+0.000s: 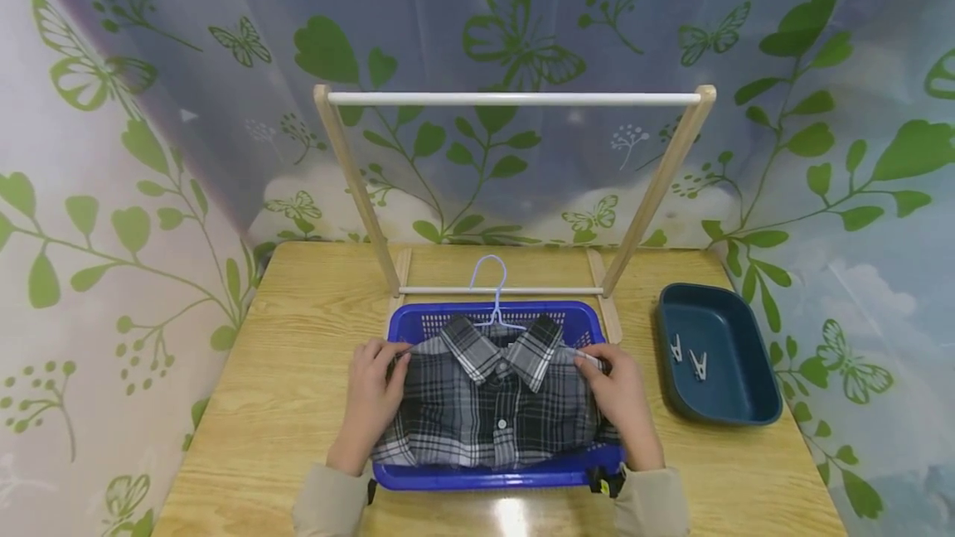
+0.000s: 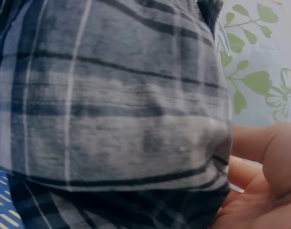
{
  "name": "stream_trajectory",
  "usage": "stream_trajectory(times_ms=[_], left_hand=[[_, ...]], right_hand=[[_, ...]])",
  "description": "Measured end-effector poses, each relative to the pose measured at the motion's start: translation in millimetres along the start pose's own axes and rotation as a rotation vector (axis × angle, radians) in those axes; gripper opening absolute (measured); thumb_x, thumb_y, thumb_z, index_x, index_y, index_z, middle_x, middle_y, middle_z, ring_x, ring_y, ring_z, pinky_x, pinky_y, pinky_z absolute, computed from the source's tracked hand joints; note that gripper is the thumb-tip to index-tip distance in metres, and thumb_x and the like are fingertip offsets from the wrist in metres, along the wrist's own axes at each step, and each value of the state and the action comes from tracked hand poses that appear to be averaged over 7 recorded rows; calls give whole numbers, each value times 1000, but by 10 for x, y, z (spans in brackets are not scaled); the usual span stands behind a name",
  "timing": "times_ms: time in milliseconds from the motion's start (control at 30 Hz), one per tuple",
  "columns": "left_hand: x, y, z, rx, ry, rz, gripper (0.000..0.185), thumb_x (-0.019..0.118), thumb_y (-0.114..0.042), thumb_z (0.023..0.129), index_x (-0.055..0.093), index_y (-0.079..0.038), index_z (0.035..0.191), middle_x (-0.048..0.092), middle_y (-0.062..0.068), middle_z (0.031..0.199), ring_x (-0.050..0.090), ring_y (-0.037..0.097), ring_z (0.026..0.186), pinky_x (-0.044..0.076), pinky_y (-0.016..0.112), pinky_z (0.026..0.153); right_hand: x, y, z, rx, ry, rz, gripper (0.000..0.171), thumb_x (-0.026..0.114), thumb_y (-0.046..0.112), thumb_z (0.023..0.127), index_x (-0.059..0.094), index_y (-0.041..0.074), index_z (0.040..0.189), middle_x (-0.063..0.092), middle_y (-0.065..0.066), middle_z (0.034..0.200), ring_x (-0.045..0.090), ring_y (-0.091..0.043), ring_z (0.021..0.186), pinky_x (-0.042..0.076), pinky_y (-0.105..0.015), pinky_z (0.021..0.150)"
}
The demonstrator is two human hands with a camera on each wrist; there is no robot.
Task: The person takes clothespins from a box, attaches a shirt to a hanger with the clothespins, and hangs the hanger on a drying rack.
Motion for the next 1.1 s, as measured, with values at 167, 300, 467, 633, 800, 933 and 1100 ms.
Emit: stream_trajectory(times_ms=[167, 300, 467, 633, 800, 933, 1100], left_hand=[[-75, -43, 61, 3, -1, -18, 13, 75, 6, 83, 71, -1, 93, 60, 9, 87, 55, 28, 81, 43, 41, 70], [-142, -99, 105, -10, 3, -38, 14, 74, 6, 84, 71, -1, 95, 60, 9, 89, 58, 26, 82, 46, 40, 70], [-244, -181, 168, 3, 4, -57, 15, 72, 7, 86, 71, -2, 98, 60, 8, 90, 59, 20, 77, 47, 34, 64], [-332, -264, 225, 41, -18, -79, 17, 72, 8, 85, 71, -2, 98, 60, 7, 89, 56, 17, 74, 44, 29, 63], [-400, -320, 255, 74, -28, -63, 15, 73, 6, 84, 71, -3, 96, 62, 6, 87, 56, 17, 70, 44, 27, 61], [-457, -341, 280, 115, -25, -25, 10, 73, 4, 85, 70, -2, 93, 66, 7, 85, 62, 20, 71, 50, 33, 61], [-533, -350, 308, 137, -52, 16, 6, 73, -1, 86, 68, -3, 89, 68, 8, 81, 63, 24, 70, 50, 42, 65]], right_hand=[[-65, 72, -27, -30, -24, 40, 4, 71, -1, 89, 72, -3, 92, 70, -16, 92, 62, -28, 85, 47, -40, 76], [-123, 135, -63, -48, -50, 58, 4, 72, -1, 88, 72, -2, 92, 71, -15, 91, 61, -24, 84, 48, -34, 74], [-214, 255, -116, -42, -82, 45, 6, 73, 2, 87, 73, -1, 93, 72, -15, 92, 63, -25, 86, 48, -36, 75], [-309, 368, -159, -36, -100, 38, 6, 75, 4, 87, 74, 1, 92, 72, -13, 92, 63, -24, 84, 47, -34, 73], [-382, 419, -215, 21, -81, 126, 6, 75, 6, 88, 74, 3, 93, 71, -10, 94, 58, -15, 80, 45, -23, 69], [-427, 461, -250, 37, -73, 215, 6, 74, 6, 89, 74, 3, 95, 71, -10, 96, 56, -12, 78, 45, -22, 67], [-480, 536, -282, -2, -79, 279, 7, 75, 4, 88, 75, 2, 94, 71, -10, 97, 58, -11, 81, 46, -21, 69]])
Point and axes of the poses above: each hand's wrist, its own z-axis towards the middle knuckle, its own x-axis out of the palm, y = z × x, the point moved 2 cm from there along z, towards the middle knuckle
